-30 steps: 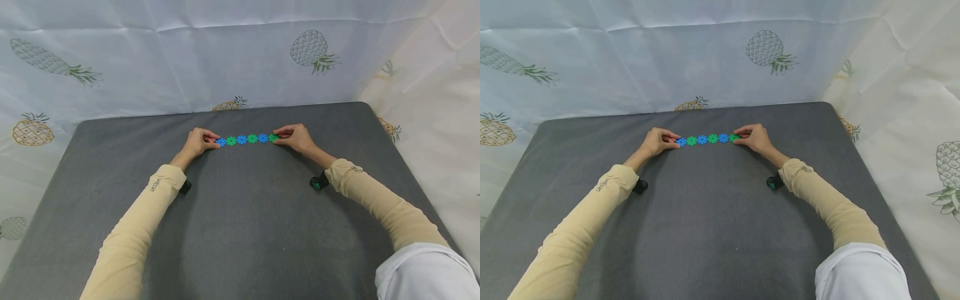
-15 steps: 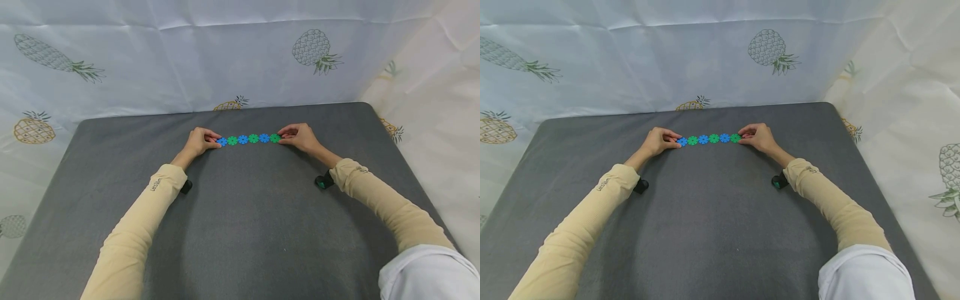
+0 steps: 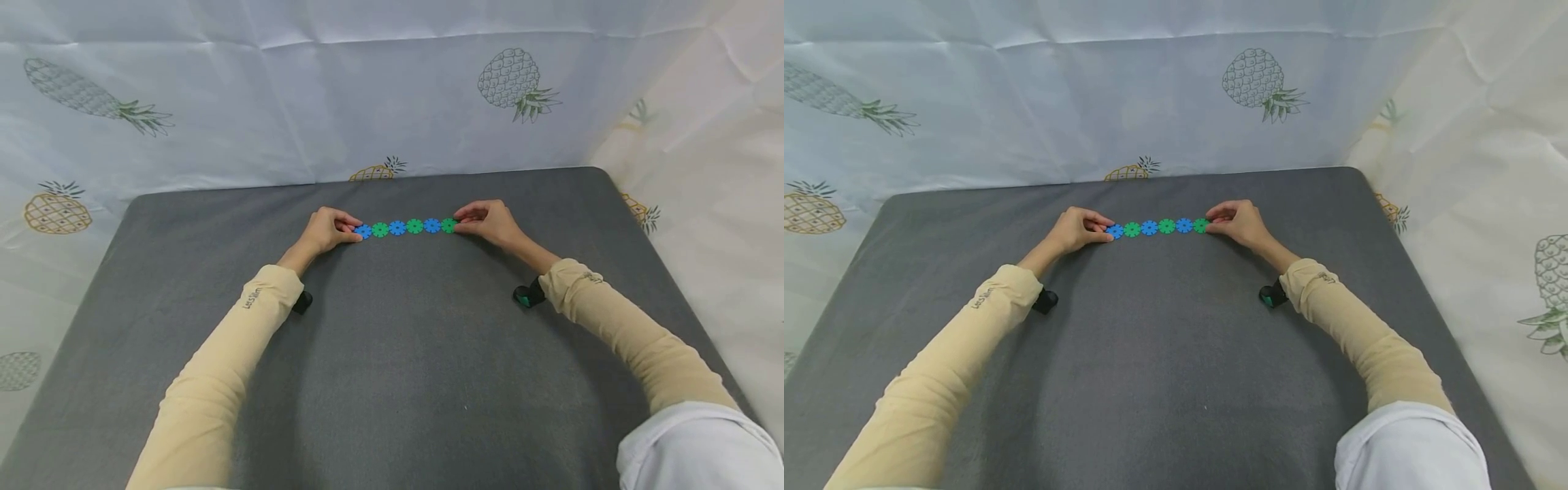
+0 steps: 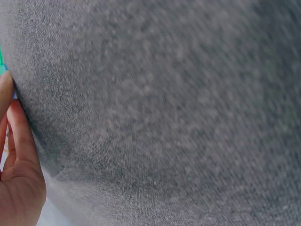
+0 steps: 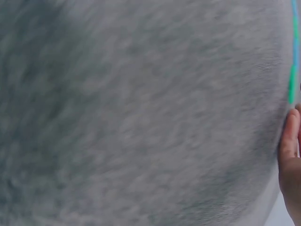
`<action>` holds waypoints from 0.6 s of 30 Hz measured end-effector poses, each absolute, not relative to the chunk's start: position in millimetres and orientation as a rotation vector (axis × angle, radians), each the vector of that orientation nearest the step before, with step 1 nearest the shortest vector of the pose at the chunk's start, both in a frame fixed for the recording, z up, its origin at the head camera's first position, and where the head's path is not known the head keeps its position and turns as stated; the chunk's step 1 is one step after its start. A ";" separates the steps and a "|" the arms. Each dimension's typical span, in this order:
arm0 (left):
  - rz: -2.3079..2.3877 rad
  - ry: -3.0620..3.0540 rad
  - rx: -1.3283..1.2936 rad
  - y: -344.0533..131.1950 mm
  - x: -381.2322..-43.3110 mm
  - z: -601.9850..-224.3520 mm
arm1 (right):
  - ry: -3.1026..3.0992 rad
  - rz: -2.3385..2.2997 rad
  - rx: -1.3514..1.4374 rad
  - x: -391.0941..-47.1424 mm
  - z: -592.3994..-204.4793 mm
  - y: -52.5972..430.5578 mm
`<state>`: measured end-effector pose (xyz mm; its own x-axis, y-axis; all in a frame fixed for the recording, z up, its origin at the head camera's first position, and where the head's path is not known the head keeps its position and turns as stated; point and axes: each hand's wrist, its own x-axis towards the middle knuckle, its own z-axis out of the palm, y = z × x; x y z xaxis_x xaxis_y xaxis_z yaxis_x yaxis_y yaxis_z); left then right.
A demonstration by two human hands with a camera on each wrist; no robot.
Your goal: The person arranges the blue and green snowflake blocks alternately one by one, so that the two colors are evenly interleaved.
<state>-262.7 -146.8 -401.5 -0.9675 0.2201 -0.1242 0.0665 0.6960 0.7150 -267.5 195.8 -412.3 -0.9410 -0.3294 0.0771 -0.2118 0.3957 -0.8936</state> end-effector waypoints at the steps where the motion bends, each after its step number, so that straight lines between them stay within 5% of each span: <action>1: 1.108 2.705 0.239 -147.4 -262.7 -400.7 | 2.520 -1.609 -0.501 -267.2 -411.3 196.3; 18: 1.076 2.700 0.242 -146.6 -260.0 -395.7 | 2.444 -1.744 -0.392 -237.1 -401.8 222.7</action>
<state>-260.0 -146.6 -395.7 -0.9613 0.2337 -0.1459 0.0694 0.7178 0.6928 -237.1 222.7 -401.8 -0.9602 -0.2736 0.0570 -0.1428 0.3051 -0.9416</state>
